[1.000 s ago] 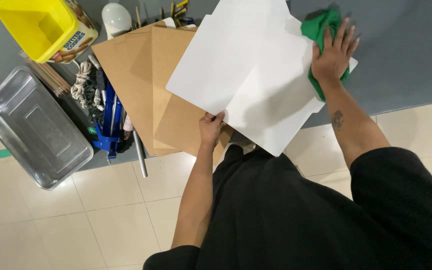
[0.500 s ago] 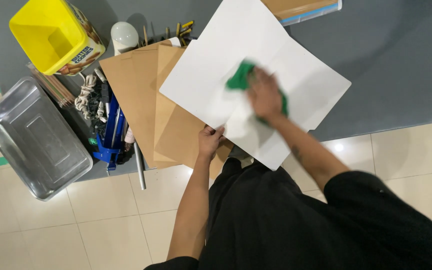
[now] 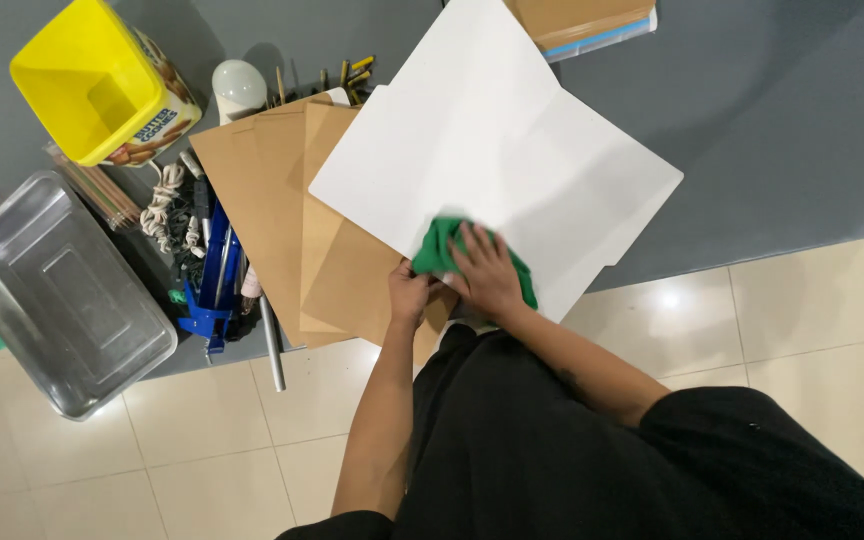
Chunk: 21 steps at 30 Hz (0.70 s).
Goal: The person wipes both sides of several sheets of paper using a green cloth. They pick up each sheet, wipe one side, flip it over, wipe the other side, and place it back on the stack. The process is repeated for multiple sheets.
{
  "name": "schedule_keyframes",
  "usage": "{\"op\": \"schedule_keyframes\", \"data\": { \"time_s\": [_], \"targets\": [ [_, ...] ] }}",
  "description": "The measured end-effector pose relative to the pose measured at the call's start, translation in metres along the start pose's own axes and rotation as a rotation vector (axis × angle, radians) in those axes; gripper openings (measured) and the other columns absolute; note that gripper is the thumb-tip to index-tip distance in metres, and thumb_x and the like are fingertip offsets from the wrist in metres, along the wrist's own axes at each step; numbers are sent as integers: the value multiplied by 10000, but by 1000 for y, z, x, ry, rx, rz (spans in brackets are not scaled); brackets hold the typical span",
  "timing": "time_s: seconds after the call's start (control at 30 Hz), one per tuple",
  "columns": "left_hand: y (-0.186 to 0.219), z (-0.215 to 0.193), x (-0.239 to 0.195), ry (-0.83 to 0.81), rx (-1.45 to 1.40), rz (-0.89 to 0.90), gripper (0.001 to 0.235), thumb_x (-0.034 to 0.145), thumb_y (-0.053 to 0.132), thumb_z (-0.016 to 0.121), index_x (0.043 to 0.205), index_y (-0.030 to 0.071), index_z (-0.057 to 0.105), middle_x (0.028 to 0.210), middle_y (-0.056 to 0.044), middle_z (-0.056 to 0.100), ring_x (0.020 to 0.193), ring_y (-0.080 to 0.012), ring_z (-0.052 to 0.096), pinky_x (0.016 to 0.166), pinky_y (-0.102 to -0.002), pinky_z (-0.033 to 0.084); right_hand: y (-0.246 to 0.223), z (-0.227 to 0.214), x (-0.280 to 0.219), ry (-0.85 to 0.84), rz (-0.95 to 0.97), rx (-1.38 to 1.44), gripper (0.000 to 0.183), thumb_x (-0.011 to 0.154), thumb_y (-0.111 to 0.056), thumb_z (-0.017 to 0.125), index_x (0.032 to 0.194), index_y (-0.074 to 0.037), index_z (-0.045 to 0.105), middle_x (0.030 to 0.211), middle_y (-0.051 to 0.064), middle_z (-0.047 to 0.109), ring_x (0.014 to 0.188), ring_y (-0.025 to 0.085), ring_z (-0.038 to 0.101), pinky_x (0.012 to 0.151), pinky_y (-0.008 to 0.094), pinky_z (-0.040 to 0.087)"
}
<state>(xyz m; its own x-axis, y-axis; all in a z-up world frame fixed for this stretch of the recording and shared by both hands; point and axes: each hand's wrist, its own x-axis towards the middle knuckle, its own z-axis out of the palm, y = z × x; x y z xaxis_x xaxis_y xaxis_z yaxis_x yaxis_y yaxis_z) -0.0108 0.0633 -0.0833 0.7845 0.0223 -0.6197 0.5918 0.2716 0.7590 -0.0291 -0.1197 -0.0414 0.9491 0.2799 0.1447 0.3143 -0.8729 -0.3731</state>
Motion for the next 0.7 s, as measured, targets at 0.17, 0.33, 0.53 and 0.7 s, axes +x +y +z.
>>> {"op": "schedule_keyframes", "data": {
  "time_s": [0.17,0.33,0.53,0.7],
  "targets": [
    [4,2,-2,10,86,9,196,982,98,735,903,-77,689,822,-110,709,671,-162,672,603,-298,614,101,-48,-23,-181,228,-92,594,1029,-362,473,1535,-52,491,1625,227,394,1486,381,350,1227,529,222],
    [15,31,-33,-38,65,-17,219,978,98,721,910,-100,657,825,-155,731,652,-208,688,562,-306,586,253,-92,-43,54,538,-204,577,1134,-378,421,1556,11,480,1641,250,388,1515,431,342,1235,567,192],
    [-23,66,-66,-70,70,-257,224,926,73,701,1072,-94,672,941,-161,734,714,-236,720,601,-332,639,257,-55,-26,29,322,-343,575,1146,-379,401,1527,35,519,1613,253,421,1475,410,343,1194,557,207],
    [-80,36,-40,-158,17,-241,271,1017,48,719,1035,-183,579,938,-191,636,741,-301,701,654,-405,670,41,-54,4,-208,27,173,565,990,-447,550,1481,-169,582,1610,162,418,1462,365,371,1225,546,211]
  ]
}}
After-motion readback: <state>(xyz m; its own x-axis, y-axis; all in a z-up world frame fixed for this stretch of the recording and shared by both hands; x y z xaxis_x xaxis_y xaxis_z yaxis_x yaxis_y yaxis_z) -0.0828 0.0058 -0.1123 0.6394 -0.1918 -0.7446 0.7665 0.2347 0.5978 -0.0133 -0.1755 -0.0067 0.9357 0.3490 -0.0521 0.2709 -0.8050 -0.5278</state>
